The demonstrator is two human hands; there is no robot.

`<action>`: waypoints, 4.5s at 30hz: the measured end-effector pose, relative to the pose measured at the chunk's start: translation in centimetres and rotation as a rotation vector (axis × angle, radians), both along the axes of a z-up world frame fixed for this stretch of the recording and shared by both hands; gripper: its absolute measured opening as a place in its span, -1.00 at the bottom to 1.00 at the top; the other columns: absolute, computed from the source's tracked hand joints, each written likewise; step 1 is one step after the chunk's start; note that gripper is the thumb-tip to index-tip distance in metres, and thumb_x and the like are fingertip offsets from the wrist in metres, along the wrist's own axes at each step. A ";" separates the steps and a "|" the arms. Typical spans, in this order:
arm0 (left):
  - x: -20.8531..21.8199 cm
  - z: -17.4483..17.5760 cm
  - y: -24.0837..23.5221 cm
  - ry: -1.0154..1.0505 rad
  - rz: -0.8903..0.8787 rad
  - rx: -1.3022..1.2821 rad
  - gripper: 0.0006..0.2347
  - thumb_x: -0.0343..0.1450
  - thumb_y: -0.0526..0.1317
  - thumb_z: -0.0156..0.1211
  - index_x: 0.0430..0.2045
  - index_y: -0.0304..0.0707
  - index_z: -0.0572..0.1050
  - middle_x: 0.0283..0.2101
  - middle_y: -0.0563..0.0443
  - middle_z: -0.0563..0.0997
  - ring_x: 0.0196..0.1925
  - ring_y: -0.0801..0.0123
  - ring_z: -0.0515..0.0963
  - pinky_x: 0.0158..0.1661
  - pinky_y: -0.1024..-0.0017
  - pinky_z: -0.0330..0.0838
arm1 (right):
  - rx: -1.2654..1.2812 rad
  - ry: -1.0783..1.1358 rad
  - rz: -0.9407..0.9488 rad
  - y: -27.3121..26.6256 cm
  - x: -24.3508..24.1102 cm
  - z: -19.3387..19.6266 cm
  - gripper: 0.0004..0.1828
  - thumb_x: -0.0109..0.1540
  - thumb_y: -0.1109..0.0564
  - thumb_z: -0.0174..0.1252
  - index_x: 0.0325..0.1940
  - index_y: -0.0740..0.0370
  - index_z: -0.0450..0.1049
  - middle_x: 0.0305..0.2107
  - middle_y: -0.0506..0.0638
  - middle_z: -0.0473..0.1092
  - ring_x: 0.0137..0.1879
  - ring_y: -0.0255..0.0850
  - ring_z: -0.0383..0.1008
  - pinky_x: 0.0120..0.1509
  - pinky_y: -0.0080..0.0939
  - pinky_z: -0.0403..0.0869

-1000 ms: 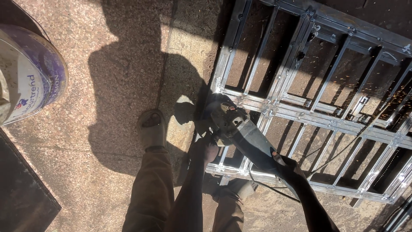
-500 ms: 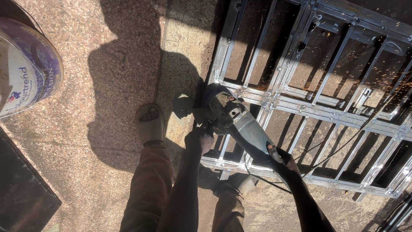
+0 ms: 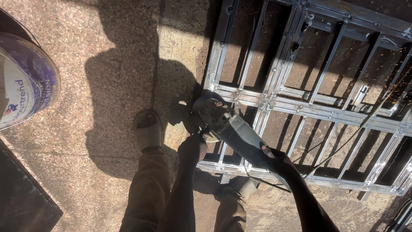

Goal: The person uses an angle grinder to smooth the welded joints of a metal frame lying on the ground. Sparks fly as the grinder moves along the seams. The person repositions the frame once to access different sections.

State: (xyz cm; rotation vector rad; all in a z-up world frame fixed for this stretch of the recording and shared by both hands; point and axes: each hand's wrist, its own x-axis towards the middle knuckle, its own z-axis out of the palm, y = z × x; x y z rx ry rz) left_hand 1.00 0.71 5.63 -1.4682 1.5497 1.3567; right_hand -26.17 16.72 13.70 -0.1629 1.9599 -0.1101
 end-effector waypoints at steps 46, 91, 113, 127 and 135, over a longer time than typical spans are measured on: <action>1.8 -2.4 2.6 -0.049 -0.128 -0.174 -0.54 0.55 0.15 -0.28 0.22 0.03 0.41 -0.23 -0.31 0.65 -0.08 -0.20 0.72 -0.05 -0.02 0.58 | -0.207 -0.068 -0.072 -1.6 5.7 3.7 -0.48 0.23 -0.16 0.16 -0.09 0.38 0.65 -0.28 0.31 0.61 -0.05 0.14 0.59 0.22 0.17 0.42; -7.0 0.4 4.3 0.345 0.639 0.177 -0.36 0.47 0.28 -0.64 0.09 -0.11 0.38 0.07 -0.25 0.62 0.02 -0.17 0.65 -0.07 -0.11 0.49 | 0.451 0.357 0.857 -18.5 -4.5 12.2 -0.18 0.09 -0.66 -0.26 0.34 -0.53 0.41 0.07 0.04 0.57 0.23 0.12 0.54 0.14 0.16 0.53; -4.7 -2.9 4.9 0.141 0.167 -0.413 -0.61 0.61 0.08 -0.38 -0.09 -0.16 0.41 -0.53 -0.13 0.59 -0.35 -0.02 0.74 -0.37 0.04 0.65 | 0.206 0.150 0.334 -1.4 -14.0 -5.3 -0.25 0.23 -0.59 0.11 0.04 0.06 0.63 -0.32 0.33 0.58 -0.14 0.18 0.62 -0.09 0.08 0.59; -6.1 -0.2 -0.4 0.200 0.287 0.043 -0.51 0.58 0.18 -0.53 -0.10 -0.12 0.38 -0.28 -0.30 0.68 -0.08 -0.15 0.72 -0.11 -0.08 0.57 | 0.266 0.254 0.454 -7.0 -10.4 1.9 -0.24 0.26 -0.63 0.03 0.03 0.00 0.68 -0.17 0.24 0.62 0.13 0.20 0.55 0.22 0.11 0.45; -8.4 -4.8 0.8 0.171 0.170 -0.006 -0.53 0.54 0.14 -0.41 -0.09 -0.19 0.43 -0.33 -0.26 0.68 -0.10 -0.14 0.73 -0.10 -0.10 0.58 | 0.345 0.223 0.561 -8.3 -7.8 4.6 -0.04 0.36 -0.60 -0.29 0.09 0.25 0.65 -0.05 0.35 0.60 0.21 0.25 0.53 0.25 0.14 0.46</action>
